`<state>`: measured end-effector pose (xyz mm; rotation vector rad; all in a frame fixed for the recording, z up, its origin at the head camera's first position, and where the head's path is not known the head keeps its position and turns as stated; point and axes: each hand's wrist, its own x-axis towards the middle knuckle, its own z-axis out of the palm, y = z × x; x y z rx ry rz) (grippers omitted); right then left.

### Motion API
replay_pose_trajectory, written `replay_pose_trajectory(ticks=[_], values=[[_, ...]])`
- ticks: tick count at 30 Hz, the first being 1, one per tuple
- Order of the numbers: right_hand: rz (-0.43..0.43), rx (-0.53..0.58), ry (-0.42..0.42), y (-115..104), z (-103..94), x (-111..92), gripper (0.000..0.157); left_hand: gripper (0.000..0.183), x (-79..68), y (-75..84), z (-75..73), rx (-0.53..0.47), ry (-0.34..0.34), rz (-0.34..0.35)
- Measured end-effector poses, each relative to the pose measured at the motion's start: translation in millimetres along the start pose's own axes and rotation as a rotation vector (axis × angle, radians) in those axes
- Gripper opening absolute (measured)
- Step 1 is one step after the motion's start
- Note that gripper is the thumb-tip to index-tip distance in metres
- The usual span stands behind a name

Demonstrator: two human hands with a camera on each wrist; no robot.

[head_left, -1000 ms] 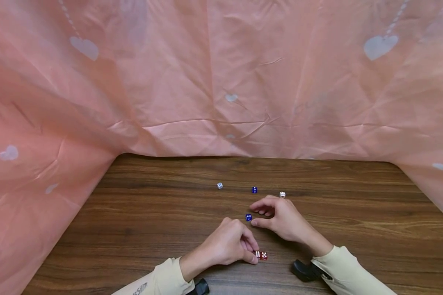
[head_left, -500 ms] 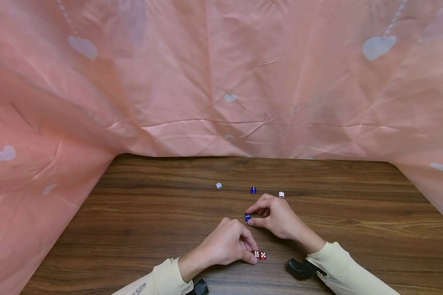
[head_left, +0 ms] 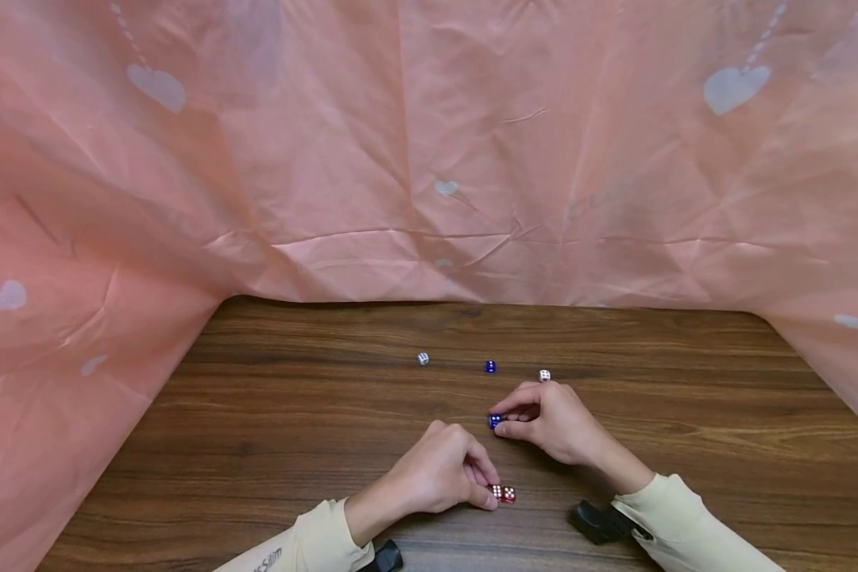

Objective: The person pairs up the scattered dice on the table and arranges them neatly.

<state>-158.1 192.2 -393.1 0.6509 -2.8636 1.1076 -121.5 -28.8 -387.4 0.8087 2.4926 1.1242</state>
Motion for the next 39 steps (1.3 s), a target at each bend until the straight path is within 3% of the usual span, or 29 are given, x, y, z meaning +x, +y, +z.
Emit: replay_pose_trajectory(ticks=[11,24,39], values=[[-0.009,-0.041,0.004,-3,-8.6,-19,0.013,0.017,-0.2,-0.1,-0.2,0.000,0.000,-0.008],[-0.037,-0.063,0.005,-4,-5.6,-36,0.015,0.017,0.0,-0.3,0.2,0.008,-0.004,-0.007],[-0.026,-0.085,0.050,-9,1.5,-40,0.016,0.017,-0.5,0.7,-0.4,0.003,-0.009,-0.005]])
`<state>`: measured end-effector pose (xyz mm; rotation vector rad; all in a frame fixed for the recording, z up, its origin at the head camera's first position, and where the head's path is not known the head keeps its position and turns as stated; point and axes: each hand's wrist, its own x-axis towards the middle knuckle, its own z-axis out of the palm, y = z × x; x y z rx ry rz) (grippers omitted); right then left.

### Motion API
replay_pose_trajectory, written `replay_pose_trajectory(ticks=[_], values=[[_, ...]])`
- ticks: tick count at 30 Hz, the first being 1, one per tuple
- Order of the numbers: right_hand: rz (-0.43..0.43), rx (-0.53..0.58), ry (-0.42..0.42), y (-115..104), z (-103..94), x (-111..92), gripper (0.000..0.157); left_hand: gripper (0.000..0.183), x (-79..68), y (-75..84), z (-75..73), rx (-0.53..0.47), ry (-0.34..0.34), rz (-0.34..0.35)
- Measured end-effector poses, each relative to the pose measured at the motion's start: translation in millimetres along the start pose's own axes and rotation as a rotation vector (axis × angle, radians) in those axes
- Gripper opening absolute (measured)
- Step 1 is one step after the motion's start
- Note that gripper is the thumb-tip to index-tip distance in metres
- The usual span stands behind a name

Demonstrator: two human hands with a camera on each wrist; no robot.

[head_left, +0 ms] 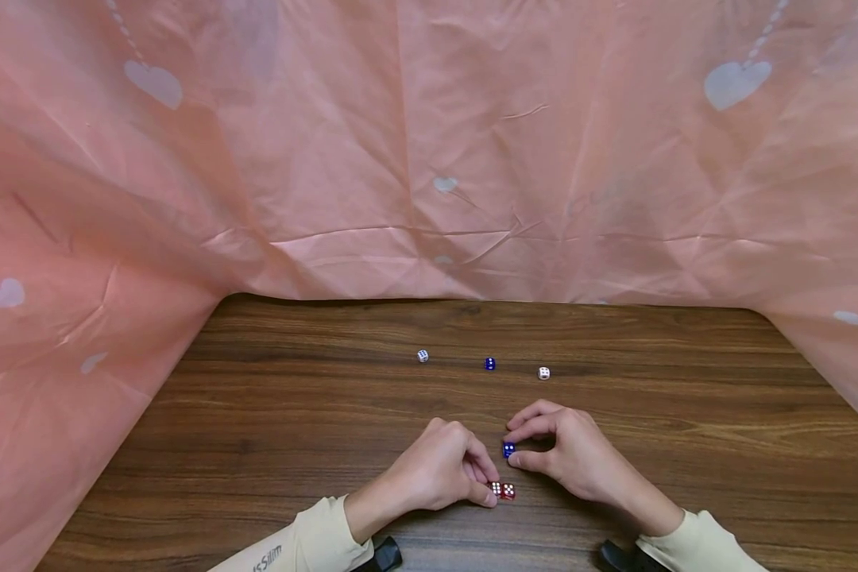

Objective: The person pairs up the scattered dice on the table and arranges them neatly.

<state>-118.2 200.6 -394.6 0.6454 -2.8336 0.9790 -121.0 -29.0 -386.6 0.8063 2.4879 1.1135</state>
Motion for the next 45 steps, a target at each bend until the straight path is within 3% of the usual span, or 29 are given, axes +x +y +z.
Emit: replay_pose_trajectory(ticks=[31,45], values=[[0.052,0.007,-0.004,1,2.0,3,0.017,0.018,0.9,-0.7,-0.9,0.010,0.000,-0.003],[0.054,0.008,-0.008,1,2.2,3,0.017,0.024,0.9,-6.3,-20.6,0.009,0.056,0.020]])
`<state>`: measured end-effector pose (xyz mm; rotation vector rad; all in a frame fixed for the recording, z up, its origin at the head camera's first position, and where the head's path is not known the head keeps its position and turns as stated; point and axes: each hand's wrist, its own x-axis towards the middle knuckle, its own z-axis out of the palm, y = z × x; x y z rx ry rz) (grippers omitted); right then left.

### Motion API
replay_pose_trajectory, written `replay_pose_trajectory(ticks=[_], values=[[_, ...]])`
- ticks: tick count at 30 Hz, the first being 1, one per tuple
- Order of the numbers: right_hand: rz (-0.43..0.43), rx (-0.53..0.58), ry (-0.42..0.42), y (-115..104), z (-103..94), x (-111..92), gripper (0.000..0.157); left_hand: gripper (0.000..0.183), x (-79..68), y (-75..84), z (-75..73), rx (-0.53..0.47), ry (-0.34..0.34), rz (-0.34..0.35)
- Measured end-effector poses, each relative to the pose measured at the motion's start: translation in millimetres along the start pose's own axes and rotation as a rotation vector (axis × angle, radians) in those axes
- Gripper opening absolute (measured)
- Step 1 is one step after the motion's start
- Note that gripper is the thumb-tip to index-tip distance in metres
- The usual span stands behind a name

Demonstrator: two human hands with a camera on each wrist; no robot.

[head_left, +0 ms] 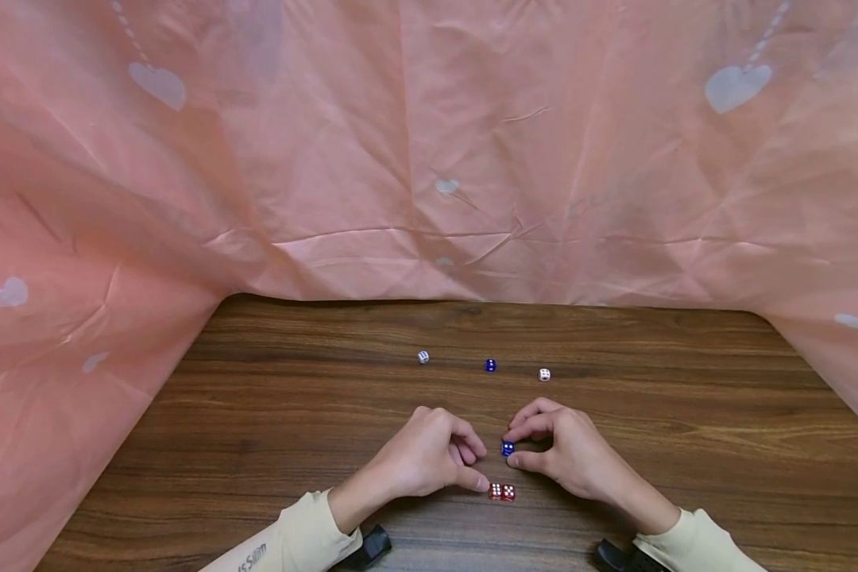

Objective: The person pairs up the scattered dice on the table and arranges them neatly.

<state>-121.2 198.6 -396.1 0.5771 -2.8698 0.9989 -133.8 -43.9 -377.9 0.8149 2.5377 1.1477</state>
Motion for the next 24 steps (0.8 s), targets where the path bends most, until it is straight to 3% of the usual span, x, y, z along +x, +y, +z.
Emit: replay_pose_trajectory(ticks=[11,24], values=[[-0.003,-0.001,-0.006,1,0.4,1,0.017,0.027,11.6,6.4,-15.0,0.024,0.091,0.000],[-0.026,0.009,-0.005,2,1.1,2,0.016,0.024,32.2,0.8,-23.0,0.012,0.257,-0.020]])
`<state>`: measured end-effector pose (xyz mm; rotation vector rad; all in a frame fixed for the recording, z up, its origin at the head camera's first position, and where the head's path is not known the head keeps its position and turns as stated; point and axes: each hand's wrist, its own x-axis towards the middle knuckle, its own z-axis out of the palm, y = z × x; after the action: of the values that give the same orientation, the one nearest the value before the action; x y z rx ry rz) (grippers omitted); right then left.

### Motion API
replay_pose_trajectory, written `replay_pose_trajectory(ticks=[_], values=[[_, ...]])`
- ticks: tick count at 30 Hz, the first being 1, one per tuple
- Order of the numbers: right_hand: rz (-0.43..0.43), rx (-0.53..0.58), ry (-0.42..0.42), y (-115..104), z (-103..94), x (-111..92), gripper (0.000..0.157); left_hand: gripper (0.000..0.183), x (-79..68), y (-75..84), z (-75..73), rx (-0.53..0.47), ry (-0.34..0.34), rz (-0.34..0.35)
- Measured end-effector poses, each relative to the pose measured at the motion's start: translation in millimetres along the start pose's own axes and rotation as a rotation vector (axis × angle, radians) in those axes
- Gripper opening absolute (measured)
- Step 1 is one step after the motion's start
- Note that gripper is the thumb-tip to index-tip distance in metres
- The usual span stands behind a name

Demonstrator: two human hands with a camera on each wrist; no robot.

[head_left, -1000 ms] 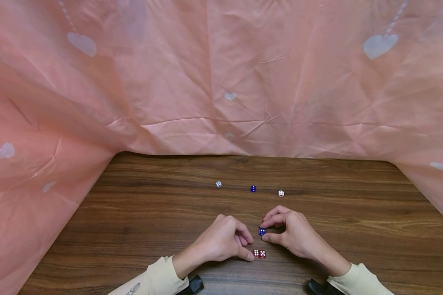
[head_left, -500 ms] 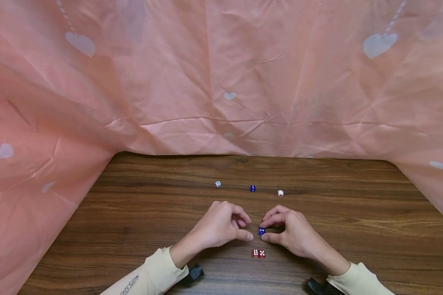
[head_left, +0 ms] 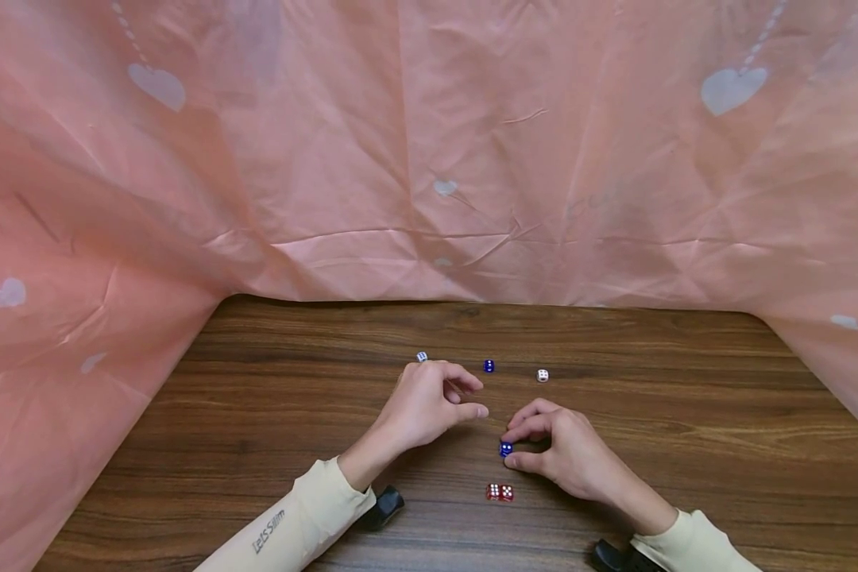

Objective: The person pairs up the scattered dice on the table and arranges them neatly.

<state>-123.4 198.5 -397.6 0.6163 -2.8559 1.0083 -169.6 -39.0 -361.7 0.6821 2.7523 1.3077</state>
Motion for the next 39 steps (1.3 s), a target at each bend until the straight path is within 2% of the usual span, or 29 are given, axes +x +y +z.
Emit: replay_pose_trajectory(ticks=[11,23,27,34,39], values=[[0.003,0.008,0.001,0,-0.1,0,0.015,0.027,25.2,-7.3,0.0,-0.002,0.062,-0.065],[0.025,0.025,0.008,-1,0.2,-1,0.015,0.028,51.1,-11.9,10.5,-0.029,0.056,-0.156],[0.029,0.024,0.005,-1,0.4,0,0.015,0.029,56.2,-14.6,12.5,-0.030,0.050,-0.184],[0.029,0.028,0.010,-2,0.3,0,0.015,0.028,63.0,-22.6,19.5,-0.003,0.053,-0.174],[0.025,0.031,0.007,-2,1.3,0,0.014,0.028,64.8,-26.8,23.9,0.026,0.059,-0.192]])
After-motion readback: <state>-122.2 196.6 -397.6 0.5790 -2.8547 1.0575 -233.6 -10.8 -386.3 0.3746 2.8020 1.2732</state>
